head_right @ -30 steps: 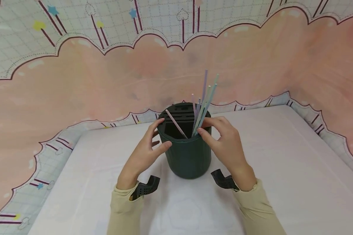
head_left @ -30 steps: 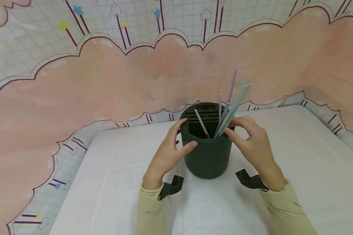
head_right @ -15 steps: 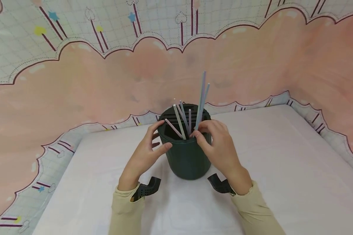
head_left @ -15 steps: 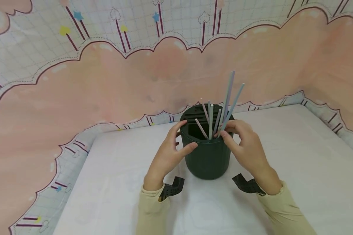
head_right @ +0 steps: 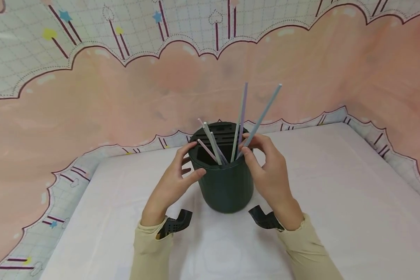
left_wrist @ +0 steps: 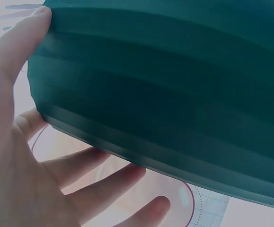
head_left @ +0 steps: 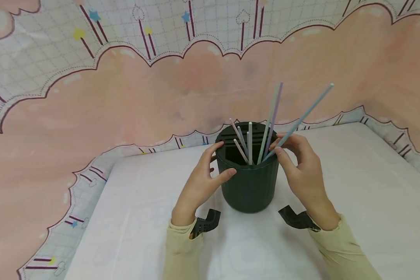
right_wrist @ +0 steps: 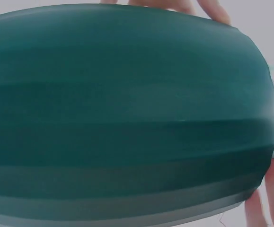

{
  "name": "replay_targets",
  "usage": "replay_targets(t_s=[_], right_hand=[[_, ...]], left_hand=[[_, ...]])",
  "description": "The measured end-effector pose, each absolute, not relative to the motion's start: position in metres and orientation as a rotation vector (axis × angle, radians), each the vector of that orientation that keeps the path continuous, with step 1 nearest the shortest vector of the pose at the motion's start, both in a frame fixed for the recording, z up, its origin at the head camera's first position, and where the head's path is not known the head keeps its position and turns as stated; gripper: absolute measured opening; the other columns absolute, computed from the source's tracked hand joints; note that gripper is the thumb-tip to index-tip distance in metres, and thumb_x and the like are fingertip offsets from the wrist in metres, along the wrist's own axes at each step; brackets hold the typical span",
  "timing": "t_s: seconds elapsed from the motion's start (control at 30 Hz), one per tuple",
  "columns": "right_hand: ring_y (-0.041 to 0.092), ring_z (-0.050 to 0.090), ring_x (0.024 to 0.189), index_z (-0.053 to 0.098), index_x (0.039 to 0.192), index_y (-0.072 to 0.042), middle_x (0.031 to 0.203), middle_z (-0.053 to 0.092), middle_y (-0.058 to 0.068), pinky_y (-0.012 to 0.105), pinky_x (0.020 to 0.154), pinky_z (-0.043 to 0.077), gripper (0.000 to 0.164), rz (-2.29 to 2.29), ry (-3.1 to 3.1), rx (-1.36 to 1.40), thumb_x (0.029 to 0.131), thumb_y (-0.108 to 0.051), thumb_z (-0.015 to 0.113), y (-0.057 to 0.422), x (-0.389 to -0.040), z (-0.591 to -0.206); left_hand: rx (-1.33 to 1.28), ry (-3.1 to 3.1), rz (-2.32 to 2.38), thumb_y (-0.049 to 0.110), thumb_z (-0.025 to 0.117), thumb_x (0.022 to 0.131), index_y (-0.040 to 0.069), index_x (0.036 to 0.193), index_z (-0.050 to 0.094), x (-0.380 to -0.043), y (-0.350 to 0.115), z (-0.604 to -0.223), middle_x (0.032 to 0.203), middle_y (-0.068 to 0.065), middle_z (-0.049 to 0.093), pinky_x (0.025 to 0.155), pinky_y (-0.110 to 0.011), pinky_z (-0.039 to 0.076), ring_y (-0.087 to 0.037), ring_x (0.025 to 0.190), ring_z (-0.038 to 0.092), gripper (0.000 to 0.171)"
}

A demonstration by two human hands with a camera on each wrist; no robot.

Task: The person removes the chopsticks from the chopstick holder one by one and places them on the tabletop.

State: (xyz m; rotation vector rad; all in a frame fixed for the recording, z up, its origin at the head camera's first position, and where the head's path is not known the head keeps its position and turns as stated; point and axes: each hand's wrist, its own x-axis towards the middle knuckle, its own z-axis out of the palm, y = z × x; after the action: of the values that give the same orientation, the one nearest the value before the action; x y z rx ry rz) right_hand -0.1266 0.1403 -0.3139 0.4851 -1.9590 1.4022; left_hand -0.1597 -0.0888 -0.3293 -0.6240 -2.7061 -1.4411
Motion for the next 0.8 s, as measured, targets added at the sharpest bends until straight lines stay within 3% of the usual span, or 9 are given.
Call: replay_targets(t_s=[0.27,0.53,0.8], right_hand=[[0.028,0.058,0.084,0.042,0.116,0.013,0.094,0.052,0.023,0.031,0.072,0.051,0.029,1.783,-1.496,0.575,0.087,0.011,0.045,0.146,-0.123,-0.298],[0.036,0.059,0.074,0.038,0.114,0.013,0.088,0.052,0.03,0.042,0.067,0.052,0.027,2.038,-1.079,0.594,0.087,0.011,0.043,0.159,-0.126,-0.292],[0.038,0.059,0.068,0.037,0.113,0.014,0.079,0.052,0.029,0.042,0.055,0.052,0.027,2.152,-0.961,0.564,0.086,0.011,0.044,0.168,-0.128,-0.291]], left_hand=[[-0.65,-2.685,-1.433,0.059,0.057,0.076,0.047,0.134,0.02,-0.16,-0.088,-0.327,0.14,0.02,0.018,0.095,-0.042,0.036,-0.014,0.127,0.029,0.07],[-0.644,-2.696,-1.405,0.061,0.057,0.075,0.048,0.133,0.021,-0.16,-0.09,-0.326,0.138,0.022,0.019,0.094,-0.039,0.037,-0.011,0.126,0.029,0.069],[-0.648,-2.713,-1.397,0.061,0.056,0.075,0.048,0.134,0.019,-0.163,-0.093,-0.325,0.139,0.021,0.018,0.095,-0.04,0.037,-0.012,0.127,0.028,0.07]])
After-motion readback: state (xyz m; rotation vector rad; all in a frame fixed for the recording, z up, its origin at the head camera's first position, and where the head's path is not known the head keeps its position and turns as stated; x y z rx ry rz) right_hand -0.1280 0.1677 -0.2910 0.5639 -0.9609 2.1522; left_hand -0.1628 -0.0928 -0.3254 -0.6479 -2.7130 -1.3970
